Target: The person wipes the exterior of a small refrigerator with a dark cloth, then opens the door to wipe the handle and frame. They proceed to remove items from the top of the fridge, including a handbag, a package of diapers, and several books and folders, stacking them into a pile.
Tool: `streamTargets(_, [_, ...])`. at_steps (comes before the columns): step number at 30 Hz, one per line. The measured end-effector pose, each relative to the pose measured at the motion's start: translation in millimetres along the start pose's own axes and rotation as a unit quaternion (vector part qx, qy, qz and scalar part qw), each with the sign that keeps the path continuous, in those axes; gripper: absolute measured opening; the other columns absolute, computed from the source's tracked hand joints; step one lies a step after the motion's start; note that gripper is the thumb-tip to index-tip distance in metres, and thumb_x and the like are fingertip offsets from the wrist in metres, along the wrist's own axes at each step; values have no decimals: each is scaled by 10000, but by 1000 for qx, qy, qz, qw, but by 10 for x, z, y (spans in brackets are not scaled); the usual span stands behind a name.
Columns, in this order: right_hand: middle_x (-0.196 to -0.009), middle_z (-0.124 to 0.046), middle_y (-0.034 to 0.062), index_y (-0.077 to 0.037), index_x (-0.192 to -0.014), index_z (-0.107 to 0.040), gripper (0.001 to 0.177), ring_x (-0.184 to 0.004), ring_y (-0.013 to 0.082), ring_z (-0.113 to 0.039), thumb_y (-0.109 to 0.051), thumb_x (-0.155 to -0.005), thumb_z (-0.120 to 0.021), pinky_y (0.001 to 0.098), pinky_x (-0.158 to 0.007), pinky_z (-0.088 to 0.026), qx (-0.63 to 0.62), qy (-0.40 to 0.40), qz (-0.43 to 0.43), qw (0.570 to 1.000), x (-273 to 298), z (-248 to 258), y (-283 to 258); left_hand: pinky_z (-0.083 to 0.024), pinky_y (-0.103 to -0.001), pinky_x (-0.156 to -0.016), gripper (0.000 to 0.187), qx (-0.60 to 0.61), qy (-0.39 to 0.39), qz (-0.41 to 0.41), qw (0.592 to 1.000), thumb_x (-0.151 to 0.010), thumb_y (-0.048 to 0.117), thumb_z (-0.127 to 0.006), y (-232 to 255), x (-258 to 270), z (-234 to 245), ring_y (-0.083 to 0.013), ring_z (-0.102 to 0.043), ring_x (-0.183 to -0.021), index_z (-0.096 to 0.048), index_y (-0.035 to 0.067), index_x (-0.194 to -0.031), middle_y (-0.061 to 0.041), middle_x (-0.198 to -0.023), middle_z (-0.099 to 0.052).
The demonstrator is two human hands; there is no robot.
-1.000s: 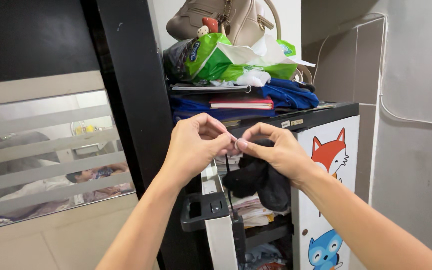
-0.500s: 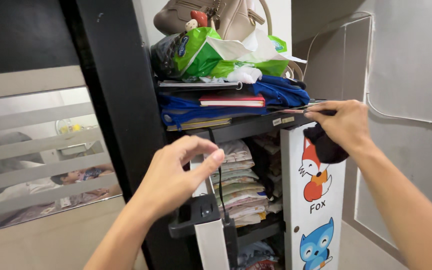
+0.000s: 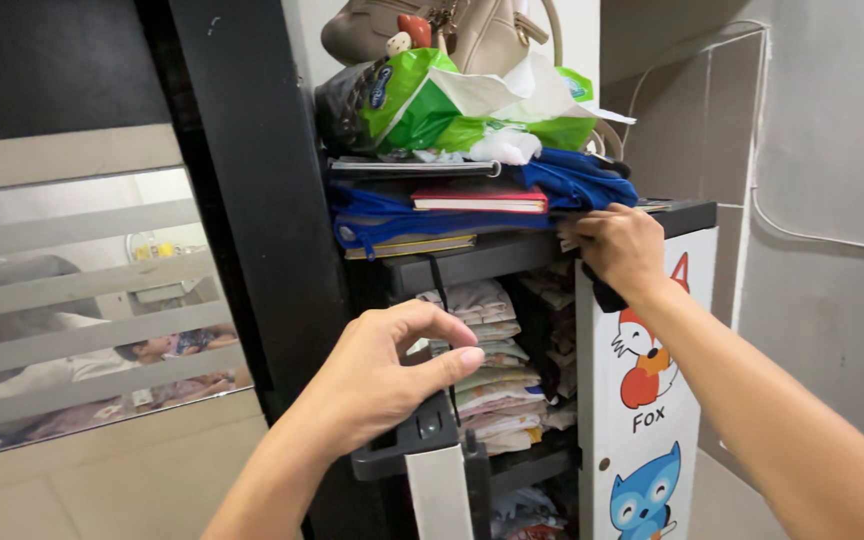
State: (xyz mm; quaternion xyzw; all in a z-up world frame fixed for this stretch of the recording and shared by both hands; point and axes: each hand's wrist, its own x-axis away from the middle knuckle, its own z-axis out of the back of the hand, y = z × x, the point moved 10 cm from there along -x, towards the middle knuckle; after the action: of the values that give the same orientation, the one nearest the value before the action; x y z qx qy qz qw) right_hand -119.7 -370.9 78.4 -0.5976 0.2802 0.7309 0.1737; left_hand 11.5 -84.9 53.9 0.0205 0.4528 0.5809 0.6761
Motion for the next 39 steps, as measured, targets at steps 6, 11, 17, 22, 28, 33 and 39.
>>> streamTargets(6, [-927, -769, -4, -275, -1005, -823, 270, -858, 249, -703, -143, -805, -701, 412, -735, -554, 24, -43, -13, 999, -2, -116, 25, -472, -273, -635, 292, -8, 4, 12, 1000, -803, 340, -788, -47, -6, 10, -83, -544, -691, -795, 74, -922, 10, -755, -664])
streamTargets(11, [-885, -753, 71, -268, -1087, -782, 196, -818, 293, -701, -230, -951, -646, 430, -693, -550, 76, -173, -73, 979, -7, -260, 118, -480, -263, -633, 275, -21, 16, 21, 999, -821, 339, -782, -62, -2, 41, -71, -566, -683, -791, 81, -915, 1, -751, -694])
streamTargets(17, [-981, -745, 81, -66, -1068, -724, 120, -824, 280, -694, -91, -952, -711, 401, -714, -510, -33, 93, 64, 993, 175, 649, -554, -482, -220, -705, 197, 117, 194, -79, 971, -946, 211, -691, -41, 178, 349, -50, -582, -771, -740, 45, -1040, 25, -870, -704])
streamTargets(22, [-862, -679, 120, -21, -992, -562, 234, -743, 276, -664, -125, -959, -769, 357, -701, -510, -201, 140, -3, 969, 224, 1162, -998, -466, -216, -847, 130, 236, 333, -119, 905, -981, 106, -649, -279, 742, 521, -76, -585, -929, -642, -4, -1049, -16, -973, -634])
streamTargets(28, [-1014, -556, 151, -7, -1095, -458, 244, -906, 262, -561, -121, -1080, -673, 327, -880, -484, -354, 75, -40, 931, -253, 1322, -1701, -450, -250, -906, 49, 264, 323, -153, 896, -947, 27, -616, -459, 922, 254, -125, -587, -1011, -614, -1, -988, -54, -990, -606])
streamTargets(33, [-1168, -530, 142, -35, -1049, -557, 231, -1082, 235, -543, -265, -1056, -541, 356, -981, -468, -504, -206, 110, 832, -167, 1292, -2544, -401, -277, -778, 140, 261, 334, -133, 896, -977, -5, -638, -523, 992, 247, -143, -516, -841, -596, -15, -843, -74, -901, -558])
streamTargets(39, [-1190, -699, 125, -1, -967, -704, 330, -1218, 251, -638, -264, -1063, -530, 377, -1062, -473, -610, -268, 84, 741, -79, 1137, -2432, -461, -293, -898, 143, 218, 269, -198, 917, -844, 40, -740, -206, 1095, 273, -176, -599, -916, -605, -6, -850, -76, -927, -601])
